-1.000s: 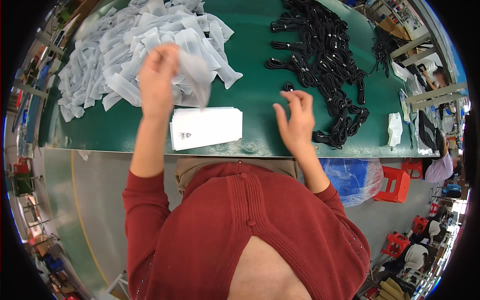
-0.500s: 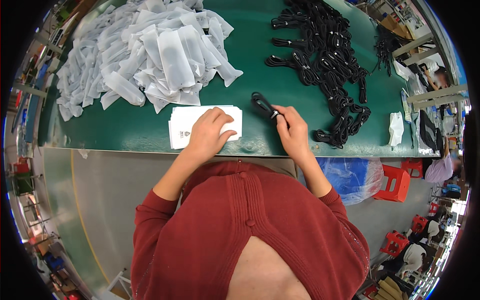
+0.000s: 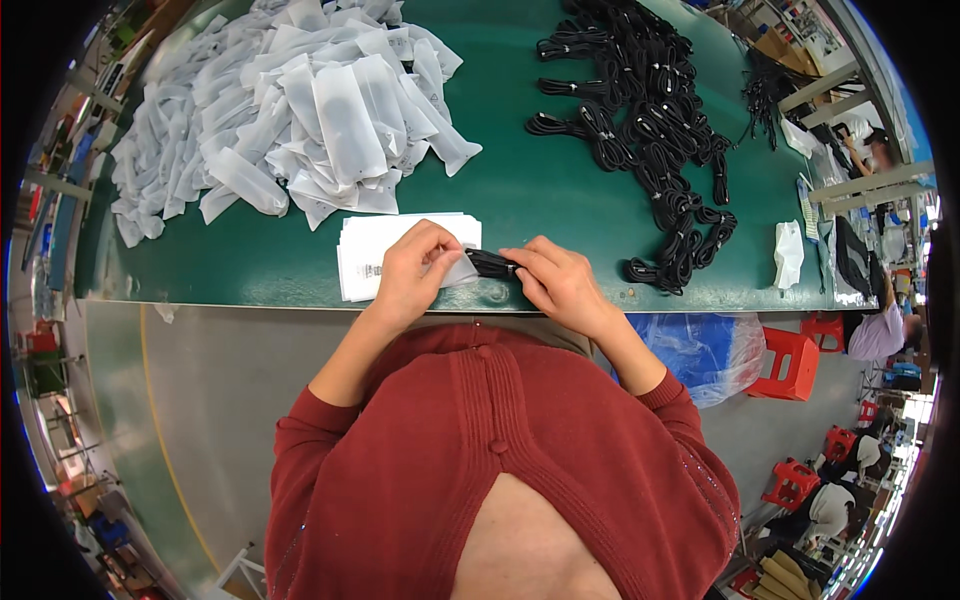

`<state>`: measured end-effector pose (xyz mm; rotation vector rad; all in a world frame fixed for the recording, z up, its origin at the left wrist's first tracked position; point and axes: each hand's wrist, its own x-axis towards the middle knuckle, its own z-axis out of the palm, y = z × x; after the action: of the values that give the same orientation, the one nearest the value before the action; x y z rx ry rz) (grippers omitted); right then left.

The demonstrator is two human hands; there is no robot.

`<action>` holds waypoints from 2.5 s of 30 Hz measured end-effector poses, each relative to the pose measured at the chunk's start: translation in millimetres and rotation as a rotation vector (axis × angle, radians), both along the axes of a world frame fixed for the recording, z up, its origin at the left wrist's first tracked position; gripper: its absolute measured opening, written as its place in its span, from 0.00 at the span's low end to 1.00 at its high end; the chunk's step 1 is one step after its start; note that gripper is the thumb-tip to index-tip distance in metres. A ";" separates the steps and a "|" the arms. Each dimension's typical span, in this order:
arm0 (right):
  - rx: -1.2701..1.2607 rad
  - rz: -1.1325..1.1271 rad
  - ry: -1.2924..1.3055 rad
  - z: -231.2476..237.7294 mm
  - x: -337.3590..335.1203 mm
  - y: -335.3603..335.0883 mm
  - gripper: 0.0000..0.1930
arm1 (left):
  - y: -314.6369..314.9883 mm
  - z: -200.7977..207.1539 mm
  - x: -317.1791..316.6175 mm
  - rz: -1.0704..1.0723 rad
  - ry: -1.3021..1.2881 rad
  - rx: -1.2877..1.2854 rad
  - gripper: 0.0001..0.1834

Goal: The person repeatedly picks up black cables from a pile on a green table, places them into small white paper packets, and sets the filled packets aside. The task involves continuous manual handling of cables and packaging materials in a repetitive assembly line manner.

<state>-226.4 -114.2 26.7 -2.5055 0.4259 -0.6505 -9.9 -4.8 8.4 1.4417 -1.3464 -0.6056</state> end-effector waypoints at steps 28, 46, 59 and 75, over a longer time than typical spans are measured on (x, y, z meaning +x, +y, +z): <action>-0.471 -0.687 0.146 -37.7 5.3 -148.6 0.16 | -88.8 113.5 152.6 0.262 0.320 -0.318 0.08; 0.789 -0.300 -0.324 -6.9 15.9 -64.8 0.19 | -111.0 116.2 179.7 0.389 -0.004 -0.540 0.22; 0.744 -0.325 -0.198 -22.0 23.0 -43.9 0.19 | -103.8 11.9 132.3 0.315 -1.191 0.007 0.29; 0.726 -0.392 -0.267 -34.5 6.0 -44.7 0.19 | -83.8 10.4 240.8 0.401 -1.282 -0.013 0.29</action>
<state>-220.3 -158.9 -7.8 -1.6378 0.8801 -0.7885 230.9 -88.5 18.8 2.1040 -1.8513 0.7531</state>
